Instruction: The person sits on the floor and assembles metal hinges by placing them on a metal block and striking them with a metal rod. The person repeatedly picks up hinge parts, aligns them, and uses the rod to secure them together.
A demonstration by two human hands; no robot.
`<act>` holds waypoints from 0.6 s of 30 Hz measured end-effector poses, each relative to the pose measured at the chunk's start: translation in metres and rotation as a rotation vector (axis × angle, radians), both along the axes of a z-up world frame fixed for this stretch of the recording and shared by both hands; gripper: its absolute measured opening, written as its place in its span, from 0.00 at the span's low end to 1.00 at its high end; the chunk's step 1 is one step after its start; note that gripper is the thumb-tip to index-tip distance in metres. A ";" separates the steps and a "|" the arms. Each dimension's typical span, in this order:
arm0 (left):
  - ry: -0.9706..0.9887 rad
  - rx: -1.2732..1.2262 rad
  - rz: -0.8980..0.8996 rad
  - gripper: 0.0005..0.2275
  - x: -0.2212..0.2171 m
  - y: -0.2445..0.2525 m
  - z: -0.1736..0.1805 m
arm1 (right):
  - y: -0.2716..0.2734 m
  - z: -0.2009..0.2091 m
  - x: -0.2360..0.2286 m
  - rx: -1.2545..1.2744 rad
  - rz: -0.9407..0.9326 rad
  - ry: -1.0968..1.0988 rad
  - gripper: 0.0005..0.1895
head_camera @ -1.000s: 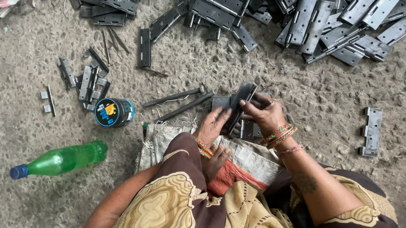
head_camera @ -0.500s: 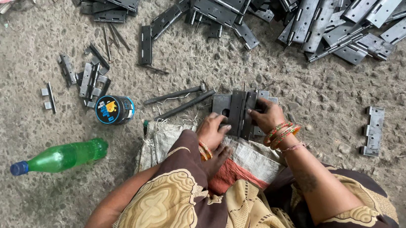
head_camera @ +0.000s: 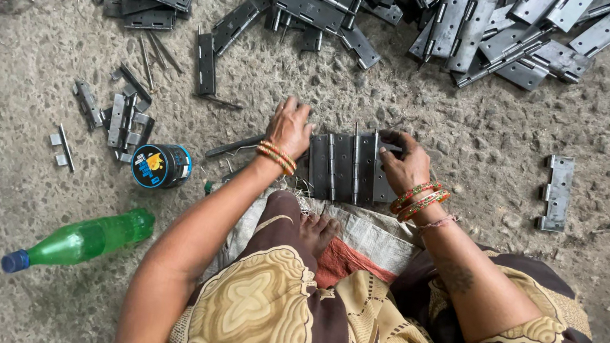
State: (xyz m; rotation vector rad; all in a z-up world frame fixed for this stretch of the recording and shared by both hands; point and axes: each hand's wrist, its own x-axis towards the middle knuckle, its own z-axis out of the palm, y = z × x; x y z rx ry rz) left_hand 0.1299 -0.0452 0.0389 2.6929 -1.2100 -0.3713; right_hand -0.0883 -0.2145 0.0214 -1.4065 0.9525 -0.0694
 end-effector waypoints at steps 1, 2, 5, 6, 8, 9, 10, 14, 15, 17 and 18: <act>-0.007 0.025 0.016 0.14 0.012 -0.005 0.000 | 0.001 -0.002 0.001 -0.011 0.013 -0.012 0.16; -0.033 0.054 -0.002 0.15 0.024 -0.011 0.001 | 0.002 -0.005 0.001 -0.021 0.027 -0.023 0.16; -0.151 0.250 -0.061 0.20 0.064 -0.038 0.000 | 0.004 -0.007 0.000 -0.003 0.052 -0.051 0.16; -0.208 0.269 -0.092 0.21 0.077 -0.045 0.001 | 0.005 -0.007 0.000 0.012 0.056 -0.059 0.16; -0.203 0.303 -0.035 0.23 0.103 -0.065 0.000 | 0.007 -0.005 -0.002 0.101 0.036 -0.055 0.16; -0.140 0.317 0.056 0.24 0.114 -0.077 -0.002 | 0.008 -0.004 -0.003 0.143 0.024 -0.051 0.16; -0.100 0.257 0.150 0.24 0.124 -0.083 -0.003 | 0.010 -0.002 -0.004 0.176 0.016 -0.074 0.17; -0.056 0.006 0.330 0.31 0.167 -0.101 -0.016 | 0.015 0.006 -0.005 0.271 -0.014 -0.137 0.17; -0.060 -0.054 0.356 0.34 0.176 -0.103 -0.024 | 0.017 0.008 -0.006 0.287 -0.023 -0.145 0.17; -0.076 -0.153 0.364 0.36 0.196 -0.108 -0.042 | 0.020 0.011 -0.008 0.177 0.035 -0.123 0.16; -0.088 -0.190 0.347 0.37 0.203 -0.111 -0.052 | 0.021 0.011 -0.008 0.123 0.063 -0.111 0.16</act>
